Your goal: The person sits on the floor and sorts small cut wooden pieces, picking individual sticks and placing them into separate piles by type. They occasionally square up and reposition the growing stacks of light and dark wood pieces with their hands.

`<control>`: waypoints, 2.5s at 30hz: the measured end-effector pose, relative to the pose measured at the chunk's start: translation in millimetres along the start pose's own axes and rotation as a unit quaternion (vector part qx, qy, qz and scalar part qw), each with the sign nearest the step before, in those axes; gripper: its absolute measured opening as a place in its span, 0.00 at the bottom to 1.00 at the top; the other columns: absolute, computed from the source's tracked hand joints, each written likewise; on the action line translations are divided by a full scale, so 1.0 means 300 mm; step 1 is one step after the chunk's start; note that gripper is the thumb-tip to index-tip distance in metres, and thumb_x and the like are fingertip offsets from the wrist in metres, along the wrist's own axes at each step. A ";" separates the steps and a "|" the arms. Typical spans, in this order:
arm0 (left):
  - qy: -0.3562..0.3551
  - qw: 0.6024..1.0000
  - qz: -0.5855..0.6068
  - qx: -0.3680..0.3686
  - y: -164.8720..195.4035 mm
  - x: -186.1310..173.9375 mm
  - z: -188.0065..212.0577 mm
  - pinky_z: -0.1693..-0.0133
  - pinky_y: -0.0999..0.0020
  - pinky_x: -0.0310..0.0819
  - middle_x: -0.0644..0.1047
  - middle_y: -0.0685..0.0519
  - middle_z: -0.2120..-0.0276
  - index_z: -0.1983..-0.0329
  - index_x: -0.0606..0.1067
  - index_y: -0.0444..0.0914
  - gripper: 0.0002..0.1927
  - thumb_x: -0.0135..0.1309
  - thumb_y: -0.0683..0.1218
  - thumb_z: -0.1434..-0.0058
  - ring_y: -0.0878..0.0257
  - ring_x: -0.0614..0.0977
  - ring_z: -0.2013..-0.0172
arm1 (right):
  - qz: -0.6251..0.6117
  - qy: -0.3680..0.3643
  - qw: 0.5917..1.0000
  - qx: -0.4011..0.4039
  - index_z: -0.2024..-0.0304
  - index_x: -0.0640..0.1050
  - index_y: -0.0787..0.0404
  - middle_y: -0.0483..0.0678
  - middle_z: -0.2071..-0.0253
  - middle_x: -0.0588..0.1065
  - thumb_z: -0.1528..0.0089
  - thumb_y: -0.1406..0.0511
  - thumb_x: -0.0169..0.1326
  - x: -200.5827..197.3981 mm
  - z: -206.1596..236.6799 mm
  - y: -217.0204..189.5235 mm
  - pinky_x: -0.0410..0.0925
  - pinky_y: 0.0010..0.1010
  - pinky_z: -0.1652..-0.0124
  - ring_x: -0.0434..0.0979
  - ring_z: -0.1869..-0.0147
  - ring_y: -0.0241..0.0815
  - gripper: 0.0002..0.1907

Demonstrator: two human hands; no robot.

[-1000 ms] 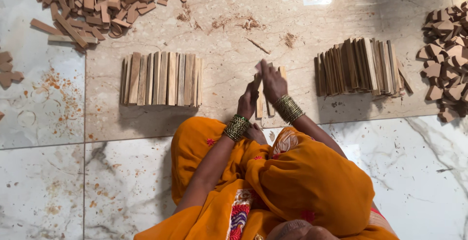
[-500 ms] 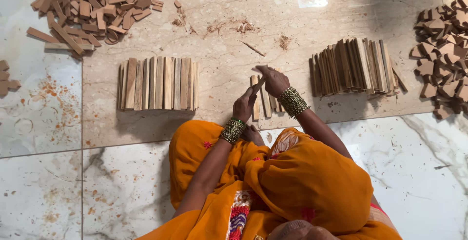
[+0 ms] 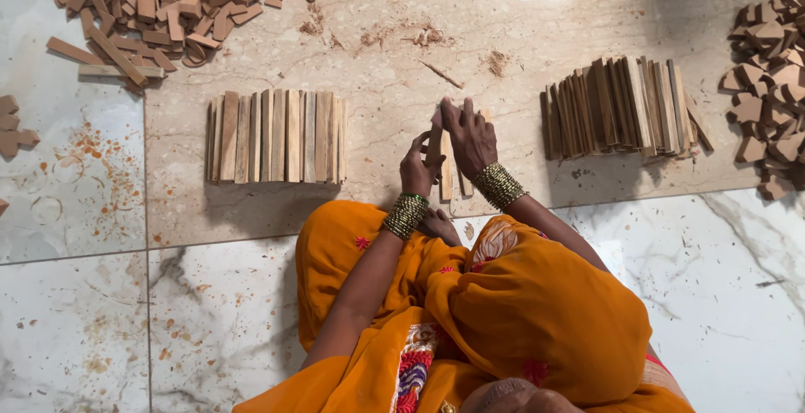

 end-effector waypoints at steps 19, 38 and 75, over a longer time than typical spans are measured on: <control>0.016 0.989 -0.082 0.122 -0.048 0.065 0.002 0.60 0.53 0.78 0.79 0.39 0.61 0.37 0.72 0.33 0.30 0.65 0.46 0.42 0.43 0.83 0.61 | -0.072 -0.083 0.990 0.092 0.20 0.56 0.42 0.55 0.57 0.77 0.30 0.72 0.46 0.144 -0.058 0.123 0.71 0.41 0.70 0.79 0.65 0.48 0.38; 0.042 0.978 -0.104 0.178 -0.024 0.056 0.036 0.59 0.57 0.80 0.79 0.42 0.59 0.39 0.73 0.36 0.25 0.65 0.42 0.40 0.46 0.83 0.60 | 0.073 -0.088 0.993 0.007 0.27 0.56 0.58 0.69 0.50 0.73 0.37 0.61 0.53 0.155 -0.047 0.028 0.76 0.42 0.75 0.82 0.63 0.58 0.38; -0.077 0.997 -0.003 -0.015 -0.104 -0.070 -0.117 0.73 0.69 0.82 0.83 0.56 0.66 0.48 0.78 0.46 0.21 0.68 0.50 0.46 0.65 0.84 0.72 | -0.379 -0.257 0.886 -0.077 0.46 0.81 0.55 0.47 0.50 0.81 0.35 0.70 0.54 0.125 -0.043 0.248 0.79 0.32 0.54 0.83 0.53 0.41 0.16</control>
Point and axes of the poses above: each hand's wrist, its own z-axis away from the middle knuckle, its own x-axis out of the palm, y = z × x, the point moved 7 cm from there along -z, towards the middle knuckle
